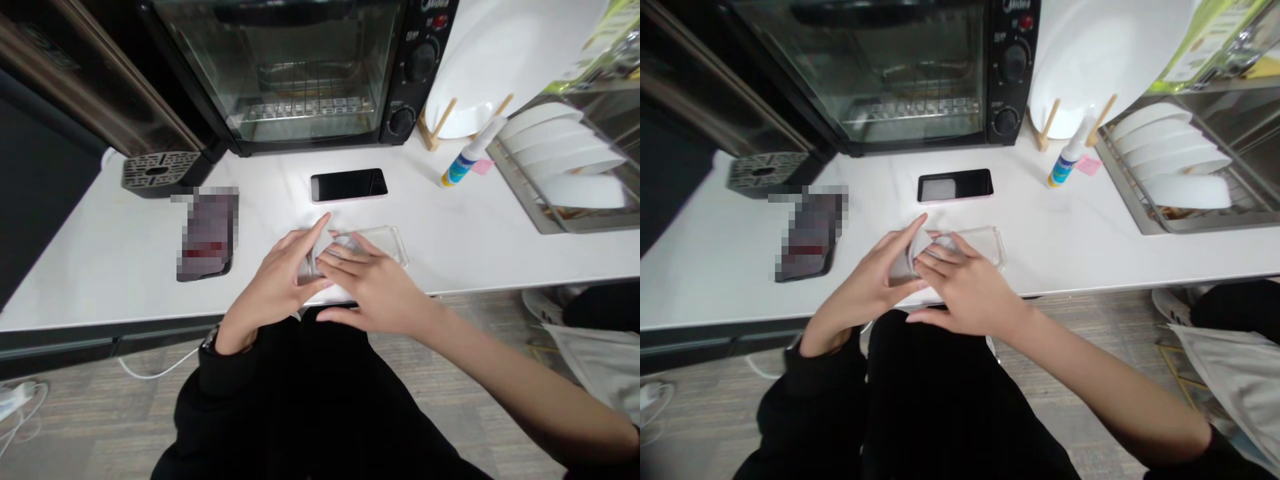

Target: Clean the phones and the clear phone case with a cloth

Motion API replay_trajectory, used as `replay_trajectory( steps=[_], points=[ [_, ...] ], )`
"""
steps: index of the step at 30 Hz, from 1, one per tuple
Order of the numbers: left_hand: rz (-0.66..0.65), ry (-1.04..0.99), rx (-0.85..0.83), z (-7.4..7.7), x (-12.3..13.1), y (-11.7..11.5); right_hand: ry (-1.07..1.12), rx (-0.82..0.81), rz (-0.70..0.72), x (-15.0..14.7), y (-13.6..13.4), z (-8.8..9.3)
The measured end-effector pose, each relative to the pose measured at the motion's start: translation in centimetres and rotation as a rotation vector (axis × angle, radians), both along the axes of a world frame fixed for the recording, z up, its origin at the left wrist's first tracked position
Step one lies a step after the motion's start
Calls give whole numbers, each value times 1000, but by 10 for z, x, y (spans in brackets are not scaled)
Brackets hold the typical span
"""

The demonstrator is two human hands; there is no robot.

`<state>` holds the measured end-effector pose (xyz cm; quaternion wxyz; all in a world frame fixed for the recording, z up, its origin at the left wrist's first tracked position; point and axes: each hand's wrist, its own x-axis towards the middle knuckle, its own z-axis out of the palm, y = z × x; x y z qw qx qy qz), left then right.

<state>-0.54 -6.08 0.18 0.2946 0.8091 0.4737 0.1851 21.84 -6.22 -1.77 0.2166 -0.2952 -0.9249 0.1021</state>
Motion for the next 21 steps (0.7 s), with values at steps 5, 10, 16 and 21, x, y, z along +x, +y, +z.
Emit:
replay_trajectory(
  steps=[5,10,16,21],
  points=[
    [3,-18,9,1,0,-1,-11,2,33,13,-14,2],
    [-41,-12,29,3,5,-1,-119,59,-113,82,-16,5],
    [-43,-26,51,1,6,-1,-115,109,-163,35,-4,2],
    [41,-14,3,-1,-1,-2,8,39,-59,-31,-13,-4]
  ],
)
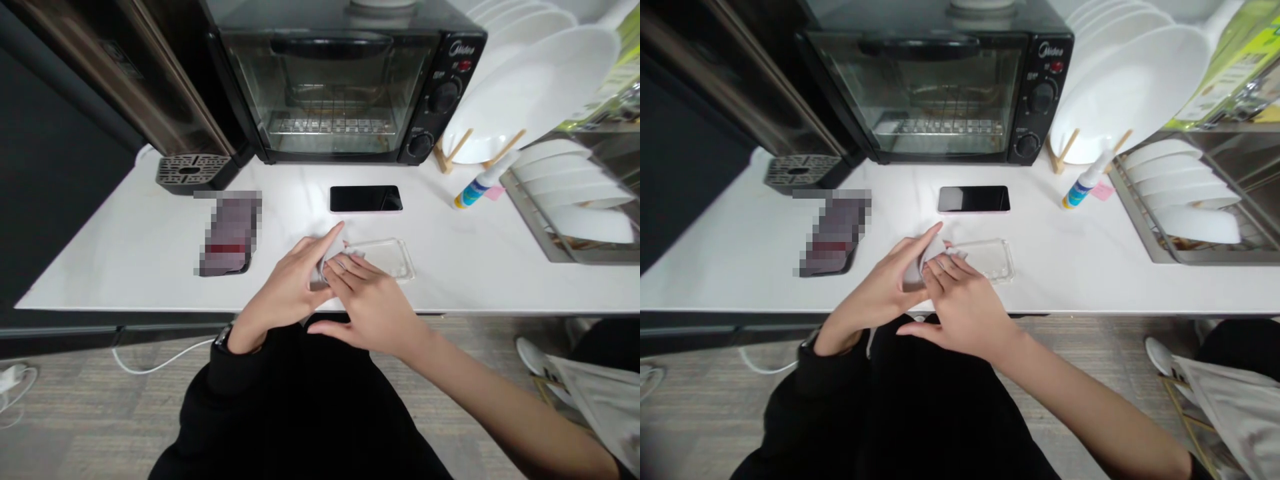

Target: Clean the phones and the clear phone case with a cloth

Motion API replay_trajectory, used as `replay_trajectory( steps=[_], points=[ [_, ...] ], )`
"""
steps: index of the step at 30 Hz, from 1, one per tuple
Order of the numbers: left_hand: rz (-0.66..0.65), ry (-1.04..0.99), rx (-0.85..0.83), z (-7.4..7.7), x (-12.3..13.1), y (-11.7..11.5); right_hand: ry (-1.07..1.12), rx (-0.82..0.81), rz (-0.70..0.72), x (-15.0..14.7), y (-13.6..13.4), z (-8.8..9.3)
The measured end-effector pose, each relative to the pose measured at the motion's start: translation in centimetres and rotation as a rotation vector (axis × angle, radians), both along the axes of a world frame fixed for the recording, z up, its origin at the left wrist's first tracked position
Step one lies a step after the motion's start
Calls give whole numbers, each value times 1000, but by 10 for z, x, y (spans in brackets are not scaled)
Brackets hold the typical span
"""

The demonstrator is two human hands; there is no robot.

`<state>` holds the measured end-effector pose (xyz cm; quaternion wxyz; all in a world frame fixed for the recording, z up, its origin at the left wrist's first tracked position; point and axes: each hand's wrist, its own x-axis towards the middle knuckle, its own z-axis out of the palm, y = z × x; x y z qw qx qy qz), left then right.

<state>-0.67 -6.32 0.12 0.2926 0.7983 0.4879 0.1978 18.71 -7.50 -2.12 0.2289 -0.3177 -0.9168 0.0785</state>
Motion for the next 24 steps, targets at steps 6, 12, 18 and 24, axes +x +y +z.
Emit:
replay_trajectory(
  steps=[6,12,18,24],
  points=[
    [-61,11,1,3,0,-1,-45,-36,12,69,-13,6],
    [-88,33,-1,4,5,1,-129,65,-144,111,-3,7],
    [-36,11,-12,2,3,0,65,14,-59,17,-2,-6],
    [-46,-11,-10,3,-2,-3,27,-60,16,40,-18,0]
  ],
)
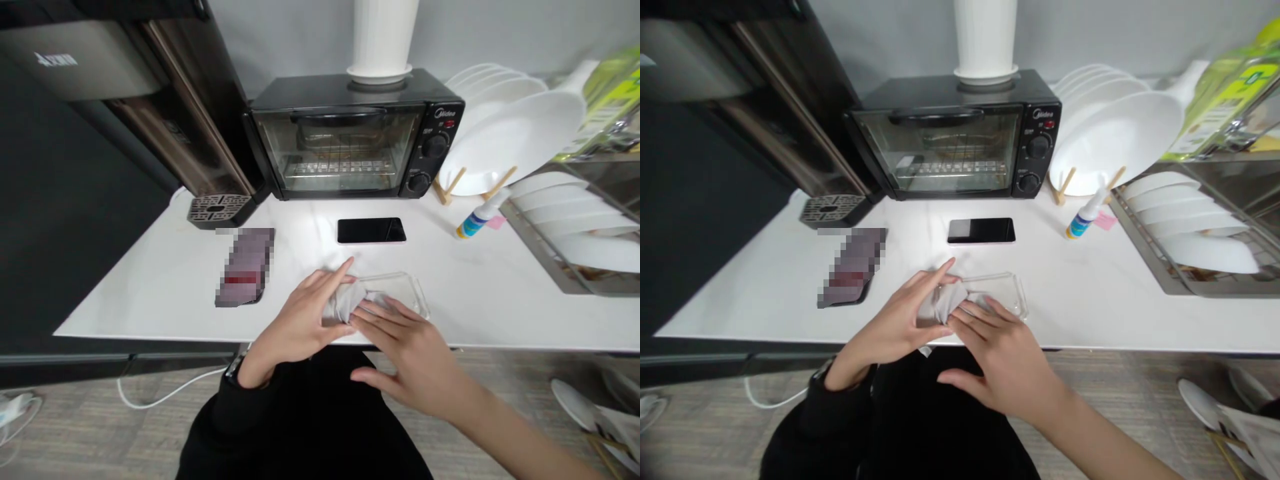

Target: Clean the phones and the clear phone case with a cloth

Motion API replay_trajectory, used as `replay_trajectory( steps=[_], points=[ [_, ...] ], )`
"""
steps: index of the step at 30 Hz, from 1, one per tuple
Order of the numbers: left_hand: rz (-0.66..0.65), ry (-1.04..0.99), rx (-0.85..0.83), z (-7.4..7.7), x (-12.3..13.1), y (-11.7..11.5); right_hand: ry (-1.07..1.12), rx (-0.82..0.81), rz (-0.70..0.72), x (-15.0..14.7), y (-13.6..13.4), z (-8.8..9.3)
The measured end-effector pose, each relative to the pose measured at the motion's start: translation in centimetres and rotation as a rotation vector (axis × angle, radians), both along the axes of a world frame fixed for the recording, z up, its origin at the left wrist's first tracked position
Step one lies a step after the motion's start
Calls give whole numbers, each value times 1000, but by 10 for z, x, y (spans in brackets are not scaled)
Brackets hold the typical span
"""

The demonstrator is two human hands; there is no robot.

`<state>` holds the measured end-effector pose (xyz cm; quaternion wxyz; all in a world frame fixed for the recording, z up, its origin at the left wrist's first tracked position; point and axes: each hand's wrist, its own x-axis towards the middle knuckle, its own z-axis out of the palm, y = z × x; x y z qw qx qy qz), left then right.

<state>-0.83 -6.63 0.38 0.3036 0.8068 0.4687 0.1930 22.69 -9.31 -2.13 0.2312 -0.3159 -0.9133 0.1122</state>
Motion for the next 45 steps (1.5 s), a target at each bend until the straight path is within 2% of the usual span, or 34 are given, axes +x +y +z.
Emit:
replay_trajectory(
  steps=[4,6,8,10,13,15,17,19,22,24,26,28,31,33,35,37,41,43,45],
  points=[
    [-29,18,0,2,3,2,-135,71,-97,64,3,5],
    [-37,22,11,1,6,3,-188,117,-157,74,8,5],
    [-50,13,24,1,7,4,-181,143,-210,59,13,3],
    [-50,7,29,0,7,5,-115,146,-238,23,13,0],
    [-24,19,25,0,4,4,0,73,-155,-31,6,-4],
    [-7,29,16,1,2,3,58,25,-110,-45,1,-4],
    [-4,35,11,1,1,2,74,-26,-73,-32,-3,-4],
    [-10,45,16,1,1,2,54,-65,-64,-1,-6,-3],
    [-23,60,16,1,4,3,-5,-23,-167,46,-8,-3],
    [-31,61,14,2,7,3,-50,56,-258,59,-5,-3],
    [-37,54,18,2,8,4,-73,121,-334,49,0,-5],
    [-43,50,23,2,8,4,-52,136,-336,20,3,-6],
    [-26,58,26,2,6,3,36,78,-196,-28,2,-5],
    [1,65,20,2,5,2,75,28,-113,-41,-2,-4],
    [10,61,12,2,4,1,69,-14,-85,-30,-5,-3],
    [-3,47,18,2,4,0,26,-34,-88,1,-7,-3],
    [-13,27,39,0,7,1,-83,79,-193,64,-4,-4],
    [-17,27,46,-1,8,1,-129,136,-248,68,0,-4],
    [-29,27,49,-1,9,2,-119,155,-297,46,4,-6]
  ],
)
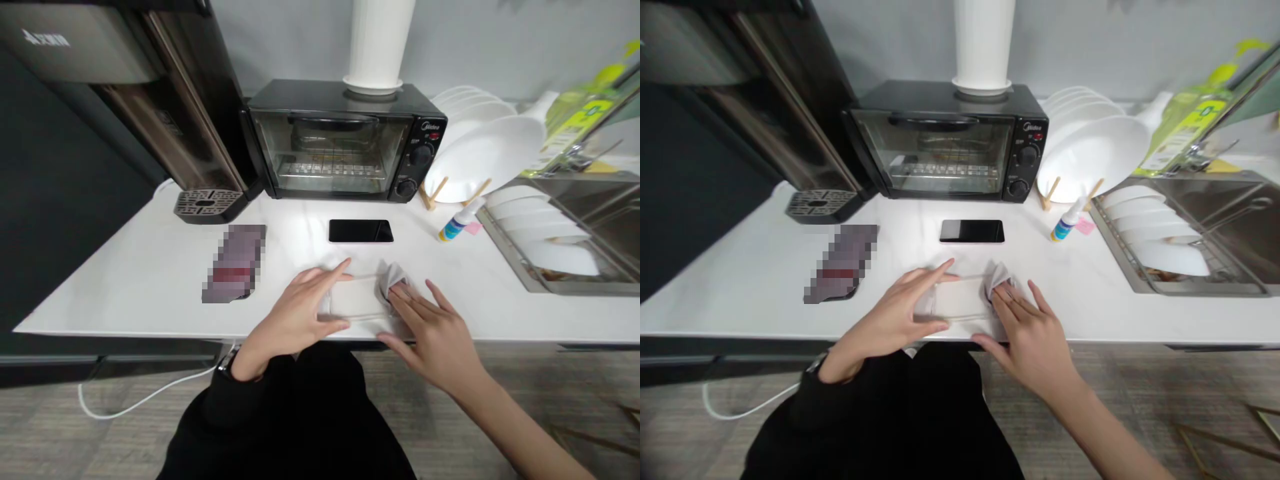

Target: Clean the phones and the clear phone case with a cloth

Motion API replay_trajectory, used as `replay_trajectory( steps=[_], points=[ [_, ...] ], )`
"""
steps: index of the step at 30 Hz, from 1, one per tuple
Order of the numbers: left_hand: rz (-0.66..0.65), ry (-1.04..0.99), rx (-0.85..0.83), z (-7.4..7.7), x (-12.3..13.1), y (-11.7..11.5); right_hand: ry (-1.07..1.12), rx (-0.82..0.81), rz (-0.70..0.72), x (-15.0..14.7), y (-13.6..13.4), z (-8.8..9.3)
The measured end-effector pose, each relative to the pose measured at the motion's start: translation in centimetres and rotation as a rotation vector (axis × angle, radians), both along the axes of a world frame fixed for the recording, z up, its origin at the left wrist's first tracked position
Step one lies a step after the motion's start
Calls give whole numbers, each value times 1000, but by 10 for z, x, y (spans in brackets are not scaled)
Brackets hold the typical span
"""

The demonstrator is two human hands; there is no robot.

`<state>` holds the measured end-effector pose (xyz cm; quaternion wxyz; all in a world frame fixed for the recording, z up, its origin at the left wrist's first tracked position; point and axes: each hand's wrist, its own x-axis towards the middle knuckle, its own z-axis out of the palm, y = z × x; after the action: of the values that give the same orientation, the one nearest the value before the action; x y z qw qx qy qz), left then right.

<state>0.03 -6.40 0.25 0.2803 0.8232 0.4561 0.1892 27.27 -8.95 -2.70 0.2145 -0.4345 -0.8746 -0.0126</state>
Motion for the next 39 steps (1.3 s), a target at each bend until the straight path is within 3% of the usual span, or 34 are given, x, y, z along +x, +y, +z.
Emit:
replay_trajectory(
  steps=[2,4,7,10,14,17,20,24,26,28,31,35,37,39],
  points=[
    [-3,-1,0,0,-1,0,73,-3,-10,-38,0,-1],
    [11,4,-3,0,-3,0,136,-56,78,-74,-4,-1],
    [59,17,-5,1,-5,-1,182,-128,175,-90,-10,2],
    [53,21,-3,2,-5,-2,152,-183,200,-52,-14,4],
    [20,28,-20,3,-3,-2,53,-95,105,16,-11,6],
    [9,29,-25,3,-2,0,12,-35,39,26,-3,6],
    [-3,26,-19,2,-2,1,75,-15,1,-13,2,2],
    [25,32,-24,1,-4,2,237,-80,119,-82,-4,-2],
    [35,33,-28,1,-5,1,294,-125,158,-94,-8,-1],
    [26,39,-28,2,-5,0,306,-189,192,-82,-11,2],
    [11,66,-31,4,-4,1,237,-256,235,-35,-10,9],
    [19,90,-35,3,-3,3,108,-161,109,21,-5,14],
    [7,79,-34,2,-2,4,71,-113,47,22,-1,12],
    [-8,60,-33,2,-1,4,80,-70,8,2,3,8]
  ],
)
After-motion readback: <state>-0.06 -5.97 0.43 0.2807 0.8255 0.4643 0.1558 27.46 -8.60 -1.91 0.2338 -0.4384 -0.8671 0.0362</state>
